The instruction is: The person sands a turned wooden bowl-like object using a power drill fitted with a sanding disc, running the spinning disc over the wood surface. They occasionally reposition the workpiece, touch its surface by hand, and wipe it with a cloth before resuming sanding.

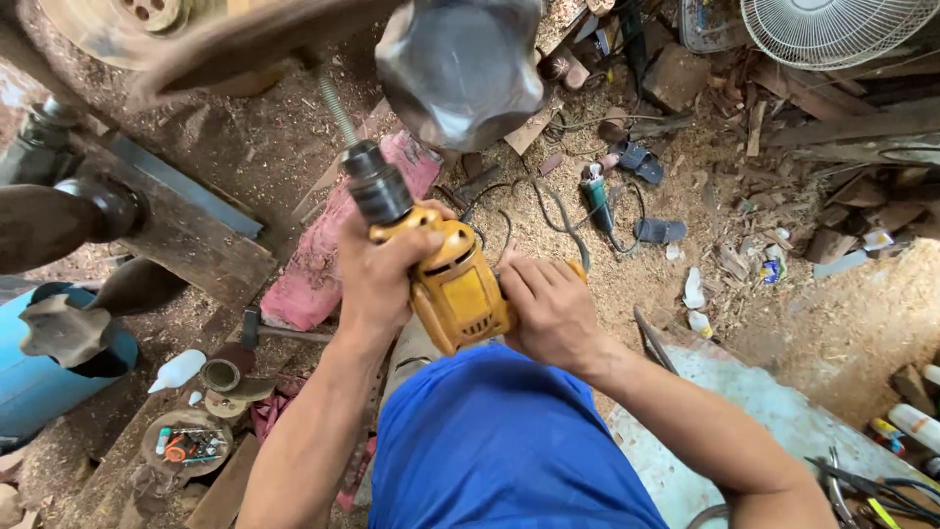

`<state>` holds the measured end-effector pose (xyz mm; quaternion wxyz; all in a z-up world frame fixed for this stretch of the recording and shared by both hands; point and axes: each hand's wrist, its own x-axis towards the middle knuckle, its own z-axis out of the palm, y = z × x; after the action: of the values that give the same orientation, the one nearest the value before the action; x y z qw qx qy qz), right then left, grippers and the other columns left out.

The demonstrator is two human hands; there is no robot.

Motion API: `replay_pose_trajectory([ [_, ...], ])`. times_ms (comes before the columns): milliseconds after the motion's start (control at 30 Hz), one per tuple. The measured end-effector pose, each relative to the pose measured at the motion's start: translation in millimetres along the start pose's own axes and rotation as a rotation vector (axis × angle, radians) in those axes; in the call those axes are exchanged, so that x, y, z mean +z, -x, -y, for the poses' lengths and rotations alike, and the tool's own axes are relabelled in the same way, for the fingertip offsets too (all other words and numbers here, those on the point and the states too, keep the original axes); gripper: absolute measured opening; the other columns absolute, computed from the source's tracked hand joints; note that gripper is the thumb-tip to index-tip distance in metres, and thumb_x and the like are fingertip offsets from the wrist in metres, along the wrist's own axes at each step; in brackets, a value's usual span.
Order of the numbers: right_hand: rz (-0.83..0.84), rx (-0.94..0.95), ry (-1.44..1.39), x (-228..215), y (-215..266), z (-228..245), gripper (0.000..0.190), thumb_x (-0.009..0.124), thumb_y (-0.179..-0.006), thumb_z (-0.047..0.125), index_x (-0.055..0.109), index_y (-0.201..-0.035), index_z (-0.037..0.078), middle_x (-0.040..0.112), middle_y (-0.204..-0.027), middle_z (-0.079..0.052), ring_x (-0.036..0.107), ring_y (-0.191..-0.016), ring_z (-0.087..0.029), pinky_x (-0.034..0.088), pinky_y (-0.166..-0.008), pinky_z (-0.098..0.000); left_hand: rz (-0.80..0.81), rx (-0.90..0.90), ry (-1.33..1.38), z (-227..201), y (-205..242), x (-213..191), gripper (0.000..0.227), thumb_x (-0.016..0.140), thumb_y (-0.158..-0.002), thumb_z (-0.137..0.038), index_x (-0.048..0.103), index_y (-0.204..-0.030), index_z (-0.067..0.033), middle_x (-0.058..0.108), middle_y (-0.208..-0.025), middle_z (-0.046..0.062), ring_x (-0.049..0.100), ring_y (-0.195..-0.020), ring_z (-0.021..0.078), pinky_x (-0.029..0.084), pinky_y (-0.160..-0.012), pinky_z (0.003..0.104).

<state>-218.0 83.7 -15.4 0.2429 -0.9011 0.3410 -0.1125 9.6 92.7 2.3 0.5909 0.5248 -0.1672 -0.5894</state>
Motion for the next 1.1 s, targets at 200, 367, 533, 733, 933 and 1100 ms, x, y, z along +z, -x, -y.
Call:
replay_pose_trajectory([
  [200, -0.031, 0.016, 0.004, -2, 25, 4, 0.058, 0.078, -0.053, 0.019, 0.063, -0.107, 0.002, 0.067, -0.097, -0.014, 0.067, -0.086, -0.031, 0.051, -0.076, -0.0411, -0.008, -0.097, -0.040, 19, 12, 8, 0.027, 0.068, -0.076, -0.008, 0.066, -0.100, 0.0052, 0.074, -0.097, 0.015, 0.073, -0.084, 0.0221, 0.063, -0.078, 0.034],
  [367, 0.002, 0.006, -0.048, 9, 35, -4, 0.050, 0.076, -0.055, 0.020, 0.062, -0.101, 0.002, 0.063, -0.088, -0.013, 0.065, -0.080, -0.032, 0.050, -0.072, -0.0422, -0.015, -0.103, 0.001, 29, 18, 8, 0.029, 0.067, -0.075, -0.005, 0.062, -0.102, 0.0048, 0.074, -0.097, 0.017, 0.073, -0.084, 0.0251, 0.063, -0.079, 0.037],
  [533, 0.003, -0.017, 0.000, 14, 25, -11, 0.043, 0.071, -0.059, 0.018, 0.062, -0.099, 0.003, 0.063, -0.088, -0.013, 0.063, -0.077, -0.031, 0.047, -0.068, -0.0424, -0.029, -0.066, 0.037, 38, 13, 1, 0.032, 0.067, -0.076, -0.003, 0.060, -0.106, 0.0046, 0.072, -0.099, 0.020, 0.073, -0.087, 0.0279, 0.063, -0.081, 0.040],
  [733, 0.033, -0.036, 0.016, 29, 37, -20, 0.038, 0.067, -0.063, 0.014, 0.061, -0.099, 0.003, 0.063, -0.089, -0.011, 0.064, -0.079, -0.028, 0.048, -0.070, -0.0401, 0.004, 0.002, 0.112, 68, 16, -10, 0.037, 0.068, -0.073, -0.001, 0.059, -0.109, 0.0044, 0.071, -0.102, 0.021, 0.073, -0.090, 0.0296, 0.063, -0.084, 0.041],
  [933, -0.025, -0.028, 0.034, 19, 18, -18, 0.041, 0.071, -0.058, 0.013, 0.061, -0.095, 0.003, 0.063, -0.090, -0.014, 0.065, -0.081, -0.029, 0.046, -0.069, -0.0402, -0.036, 0.017, 0.056, 40, 8, 4, 0.037, 0.067, -0.075, -0.001, 0.060, -0.111, 0.0039, 0.069, -0.100, 0.015, 0.073, -0.090, 0.0255, 0.063, -0.083, 0.040],
  [1100, -0.035, 0.008, -0.020, 15, 32, -19, 0.041, 0.071, -0.058, 0.010, 0.060, -0.097, 0.001, 0.064, -0.088, -0.013, 0.065, -0.079, -0.029, 0.046, -0.068, -0.0392, -0.033, -0.076, -0.102, 39, 8, 20, 0.027, 0.066, -0.076, -0.002, 0.066, -0.101, 0.0081, 0.074, -0.093, 0.015, 0.074, -0.080, 0.0224, 0.063, -0.077, 0.036],
])
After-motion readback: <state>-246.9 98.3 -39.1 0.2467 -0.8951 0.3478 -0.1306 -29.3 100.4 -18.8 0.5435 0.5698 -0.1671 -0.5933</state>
